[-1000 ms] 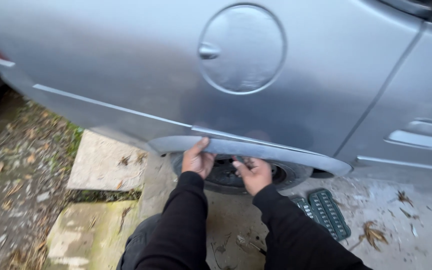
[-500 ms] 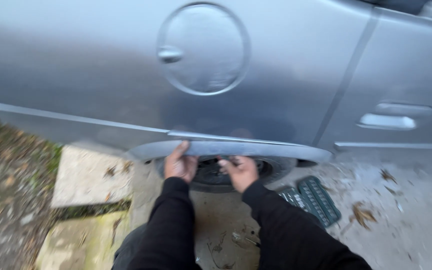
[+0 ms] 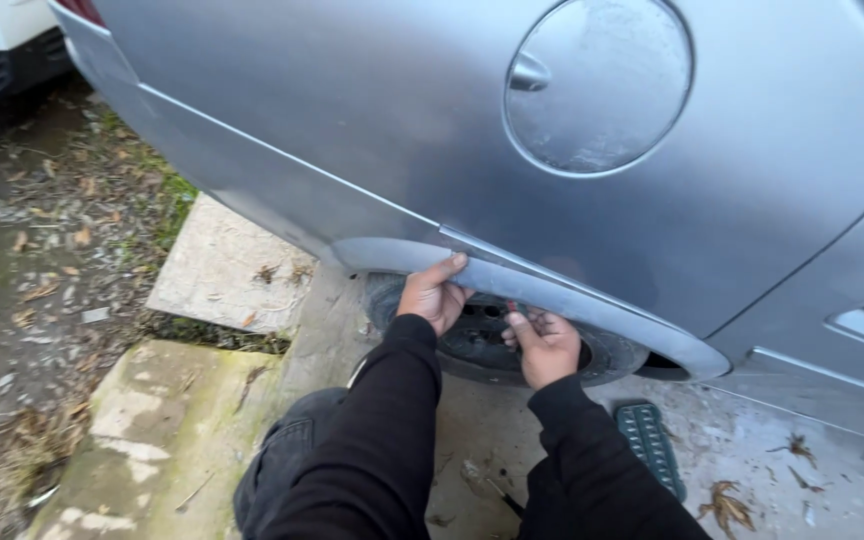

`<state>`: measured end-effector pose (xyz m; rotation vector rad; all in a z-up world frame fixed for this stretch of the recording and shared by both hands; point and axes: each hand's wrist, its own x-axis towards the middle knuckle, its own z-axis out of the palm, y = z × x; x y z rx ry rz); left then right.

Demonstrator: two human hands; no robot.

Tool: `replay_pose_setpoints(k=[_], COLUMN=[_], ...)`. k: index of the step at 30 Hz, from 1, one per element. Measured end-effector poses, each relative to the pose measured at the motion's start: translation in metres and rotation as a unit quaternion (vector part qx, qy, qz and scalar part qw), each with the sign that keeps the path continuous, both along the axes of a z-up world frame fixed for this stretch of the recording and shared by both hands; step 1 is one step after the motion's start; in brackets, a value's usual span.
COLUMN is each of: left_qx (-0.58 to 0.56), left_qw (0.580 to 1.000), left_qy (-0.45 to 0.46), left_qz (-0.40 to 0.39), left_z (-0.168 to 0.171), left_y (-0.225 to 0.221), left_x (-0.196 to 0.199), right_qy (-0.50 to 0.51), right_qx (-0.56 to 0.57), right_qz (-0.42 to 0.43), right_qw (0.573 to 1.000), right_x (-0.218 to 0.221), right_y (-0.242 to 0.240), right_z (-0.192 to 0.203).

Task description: Repairing and securing a loose plastic trim piece on the rear fender of a car.

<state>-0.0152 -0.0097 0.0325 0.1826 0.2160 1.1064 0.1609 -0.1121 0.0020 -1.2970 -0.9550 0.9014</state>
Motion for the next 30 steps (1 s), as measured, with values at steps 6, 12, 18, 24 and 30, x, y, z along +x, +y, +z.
replay_pose_setpoints(k=[6,12,18,24,30], left_qx=[0.005,-0.020,-0.010,-0.007,-0.008], left_qw=[1.000,1.000,0.998,0.997,0.997], left_qy=[-0.011,0.016,0.055,0.072,0.062], left_qz=[0.026,0.015,0.023,0.021,0.038], left_z=[-0.031,-0.009,-0.005,-0.005,-0.005], left_y=[0.008,0.004,0.001,0.001,0.000], left_x=[0.011,0.004,0.000,0.000,0.002], right_qy=[-0.013,-0.009,-0.003,-0.019,-0.033], right_qx=[0.014,0.033,0.013,0.022,0.035], right_qz=[-0.058,-0.047,-0.034,-0.026,-0.022], right_qw=[0.998,0.998,0.999,0.999,0.999], right_x=[0.001,0.000,0.002,-0.005,0.001], right_y=[0.002,0.004,0.002,0.004,0.006], right_z=[-0.025,-0.014,-0.004,0.009,0.000])
